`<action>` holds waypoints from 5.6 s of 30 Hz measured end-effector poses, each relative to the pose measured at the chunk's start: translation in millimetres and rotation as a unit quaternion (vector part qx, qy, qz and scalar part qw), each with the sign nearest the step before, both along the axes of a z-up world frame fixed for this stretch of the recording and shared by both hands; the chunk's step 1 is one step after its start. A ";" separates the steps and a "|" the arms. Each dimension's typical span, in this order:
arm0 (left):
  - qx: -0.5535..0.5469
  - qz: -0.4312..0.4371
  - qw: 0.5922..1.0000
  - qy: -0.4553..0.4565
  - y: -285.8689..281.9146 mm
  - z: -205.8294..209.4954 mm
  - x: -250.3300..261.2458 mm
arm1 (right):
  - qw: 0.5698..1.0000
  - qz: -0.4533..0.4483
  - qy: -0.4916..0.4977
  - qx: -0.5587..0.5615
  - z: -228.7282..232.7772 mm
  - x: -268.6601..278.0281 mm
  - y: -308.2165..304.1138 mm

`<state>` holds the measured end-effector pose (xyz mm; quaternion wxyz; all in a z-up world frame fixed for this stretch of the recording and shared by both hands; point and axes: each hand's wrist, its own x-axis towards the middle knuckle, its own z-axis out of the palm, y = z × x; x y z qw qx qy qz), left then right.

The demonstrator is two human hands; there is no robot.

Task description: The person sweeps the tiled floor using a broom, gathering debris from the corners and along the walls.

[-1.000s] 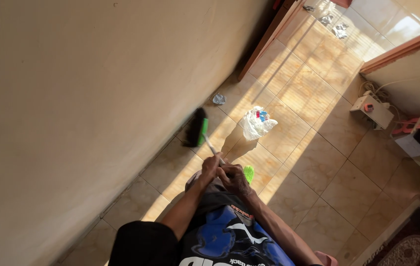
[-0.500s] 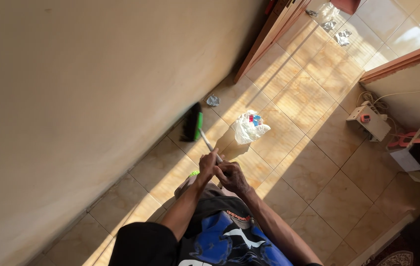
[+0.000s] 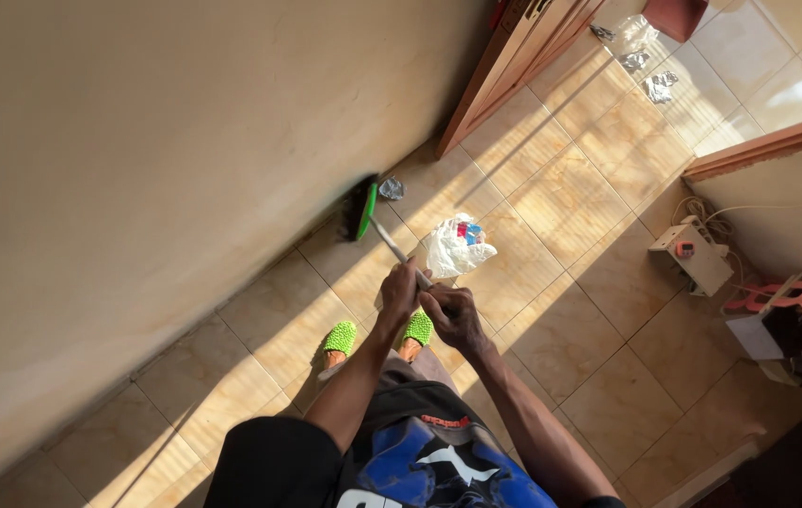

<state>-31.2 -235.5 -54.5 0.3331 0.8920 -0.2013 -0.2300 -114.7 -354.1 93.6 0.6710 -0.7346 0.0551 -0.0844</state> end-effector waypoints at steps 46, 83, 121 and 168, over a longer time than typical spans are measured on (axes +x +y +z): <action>0.050 0.429 0.899 -0.073 417.1 100.7 -168.5 | 0.892 0.296 -0.241 -0.241 92.9 -81.2 384.7; 0.101 0.515 0.820 -0.226 564.5 31.5 -160.6 | 0.846 0.526 -0.028 0.076 71.0 -26.1 563.9; -0.146 0.315 0.936 0.066 698.1 58.4 -204.7 | 0.957 0.271 0.022 -0.104 72.2 -133.4 685.9; -0.417 0.038 0.889 0.185 512.6 35.5 -210.3 | 0.993 0.077 -0.031 -0.085 67.8 -165.5 533.8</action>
